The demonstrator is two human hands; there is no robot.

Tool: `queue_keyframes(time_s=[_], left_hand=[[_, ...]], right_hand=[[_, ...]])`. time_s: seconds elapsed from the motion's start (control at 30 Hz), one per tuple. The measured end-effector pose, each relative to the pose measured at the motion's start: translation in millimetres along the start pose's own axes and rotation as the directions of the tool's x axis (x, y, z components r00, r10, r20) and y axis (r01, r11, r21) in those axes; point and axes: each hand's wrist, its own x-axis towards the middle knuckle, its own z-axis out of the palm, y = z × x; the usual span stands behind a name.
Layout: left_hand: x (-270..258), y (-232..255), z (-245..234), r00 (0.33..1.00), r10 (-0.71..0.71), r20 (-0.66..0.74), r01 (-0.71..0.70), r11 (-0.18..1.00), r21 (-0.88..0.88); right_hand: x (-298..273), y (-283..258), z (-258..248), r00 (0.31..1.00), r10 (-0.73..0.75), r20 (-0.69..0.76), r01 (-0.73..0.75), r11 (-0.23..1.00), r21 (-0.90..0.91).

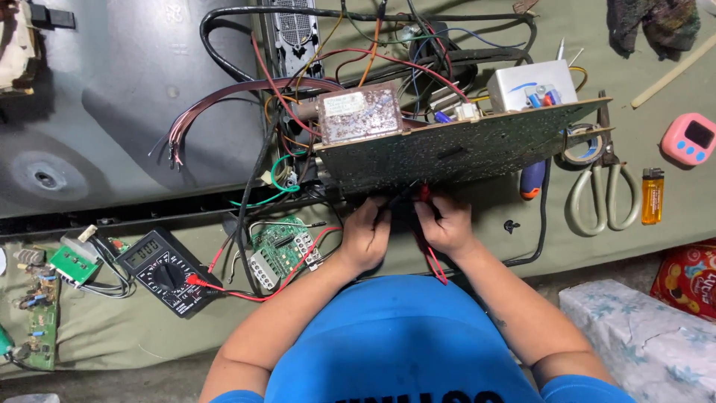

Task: The person uses a multimeter to test a circuit board removed from a television. They hold the multimeter probes against various points on the board while checking the digital display for readings. The person also handles the circuit board and the multimeter throughout the process.

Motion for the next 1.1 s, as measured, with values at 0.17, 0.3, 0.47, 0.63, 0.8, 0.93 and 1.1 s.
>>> queue_keyframes(time_s=[0.17, 0.3, 0.47, 0.63, 0.8, 0.93, 1.1], left_hand=[[-12.0, 22.8, -12.7, 0.998, -0.001, 0.062, -0.002, 0.999, 0.048], [-26.8, 13.0, -23.5, 0.999, -0.001, 0.051, -0.007, 0.989, 0.146], [-16.9, 22.8, -28.5, 0.998, -0.034, -0.048, 0.04, 0.989, 0.144], [-21.0, 14.7, -24.7, 0.996, -0.058, -0.071, 0.069, 0.985, 0.161], [-27.5, 5.8, -21.9, 0.996, -0.065, -0.066, 0.075, 0.984, 0.163], [-27.3, 7.1, -23.1, 0.997, -0.029, -0.073, 0.04, 0.987, 0.155], [-29.0, 2.0, -22.5, 0.997, -0.023, -0.078, 0.033, 0.991, 0.13]], right_hand=[[14.5, -31.4, -6.1, 0.998, 0.061, 0.021, -0.062, 0.998, 0.019], [0.8, -20.9, -9.2, 0.995, 0.08, 0.056, -0.082, 0.996, 0.038], [-15.3, -2.4, -3.1, 0.992, 0.067, 0.111, -0.06, 0.996, -0.069], [-6.5, -12.2, -2.1, 0.992, 0.043, 0.12, -0.033, 0.996, -0.08], [-6.6, -13.0, -1.1, 0.994, 0.048, 0.095, -0.042, 0.997, -0.072], [-8.6, -17.4, -1.5, 0.994, 0.062, 0.087, -0.05, 0.99, -0.129], [-5.0, -25.5, 0.4, 0.995, 0.077, 0.068, -0.066, 0.987, -0.147]])
